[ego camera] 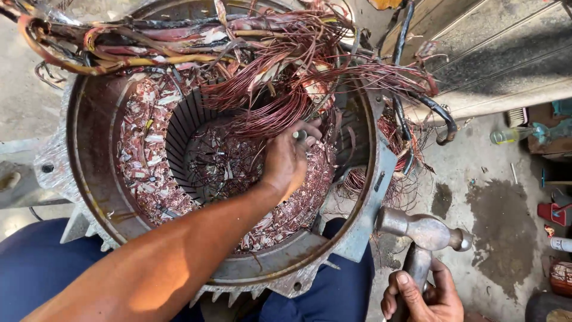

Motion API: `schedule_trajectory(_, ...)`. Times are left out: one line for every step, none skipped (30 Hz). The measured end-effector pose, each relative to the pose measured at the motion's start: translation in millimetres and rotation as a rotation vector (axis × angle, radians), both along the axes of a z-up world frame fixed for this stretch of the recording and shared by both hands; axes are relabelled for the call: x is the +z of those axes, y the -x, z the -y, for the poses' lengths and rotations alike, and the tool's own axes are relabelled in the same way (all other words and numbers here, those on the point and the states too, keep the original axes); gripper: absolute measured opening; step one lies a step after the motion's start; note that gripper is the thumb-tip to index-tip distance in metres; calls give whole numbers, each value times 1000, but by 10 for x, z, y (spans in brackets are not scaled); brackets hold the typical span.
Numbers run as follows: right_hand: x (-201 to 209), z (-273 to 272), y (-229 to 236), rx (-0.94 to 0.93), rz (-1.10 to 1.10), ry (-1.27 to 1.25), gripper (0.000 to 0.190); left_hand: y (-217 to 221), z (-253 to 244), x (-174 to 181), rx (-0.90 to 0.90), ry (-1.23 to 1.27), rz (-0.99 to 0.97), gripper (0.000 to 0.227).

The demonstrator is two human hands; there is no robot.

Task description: Disassembling an electric motor by removing copper windings using a hammer and punch

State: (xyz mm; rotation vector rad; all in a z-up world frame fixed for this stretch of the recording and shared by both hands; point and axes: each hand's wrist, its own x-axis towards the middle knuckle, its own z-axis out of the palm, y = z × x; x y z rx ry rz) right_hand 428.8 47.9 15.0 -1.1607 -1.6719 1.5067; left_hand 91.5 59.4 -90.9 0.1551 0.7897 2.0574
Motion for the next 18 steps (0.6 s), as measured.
schedule_trajectory(7, -6, 18, -8, -2, 6, 48, -2, -1, 62, 41, 30, -9, 36)
schedule_trajectory(13, -5, 30, -7, -1, 4, 48, 27, 13, 69, 43, 28, -8, 36)
schedule_trajectory(31, -5, 28, -1, 10, -11, 47, 39, 15, 84, 21, 37, 51, 37)
schedule_trajectory(50, -5, 23, 4, 21, -26, 46, 49, 16, 100, -2, 46, 111, 38)
schedule_trajectory(76, -24, 16, 4, 24, -29, 46, 49, 2, 45, -2, 43, 113, 38)
schedule_trajectory(101, -40, 10, 29, 10, -61, 51, 49, -9, -10, 7, -18, 144, 34)
schedule_trajectory(121, -61, 11, 57, -5, -94, 56, 59, -19, -66, 18, -79, 173, 30)
schedule_trajectory(206, -39, 113, 59, -5, -97, 56, 78, -16, -75, 20, -83, 174, 30)
schedule_trajectory(298, -19, 209, 24, -16, -115, 53, 87, -13, -83, -13, -8, -2, 28)
schedule_trajectory(391, 2, 305, -12, -27, -132, 50, 97, -11, -90, -45, 67, -177, 31)
schedule_trajectory(425, -17, 330, -8, -28, -135, 50, 112, 50, 41, -40, 65, -178, 31)
schedule_trajectory(461, -39, 356, 18, -38, -151, 54, 127, 110, 173, -33, 294, -465, 28)
schedule_trajectory(495, -51, 376, 40, -48, -165, 58, 136, 170, 302, -30, 528, -749, 26)
schedule_trajectory(524, -42, 421, 41, -47, -167, 58, 128, 94, 159, -29, 527, -748, 26)
schedule_trajectory(549, -29, 460, 23, -20, -172, 54, 112, 20, 9, -22, 281, -395, 23)
schedule_trajectory(571, -17, 497, 4, 8, -177, 49, 94, -55, -144, -15, 37, -40, 27)
schedule_trajectory(586, -22, 531, 1, 14, -176, 49, 103, -40, -144, -19, 38, -35, 27)
schedule_trajectory(602, -26, 566, -21, 25, -154, 48, 112, -23, -143, -39, -4, -7, 25)
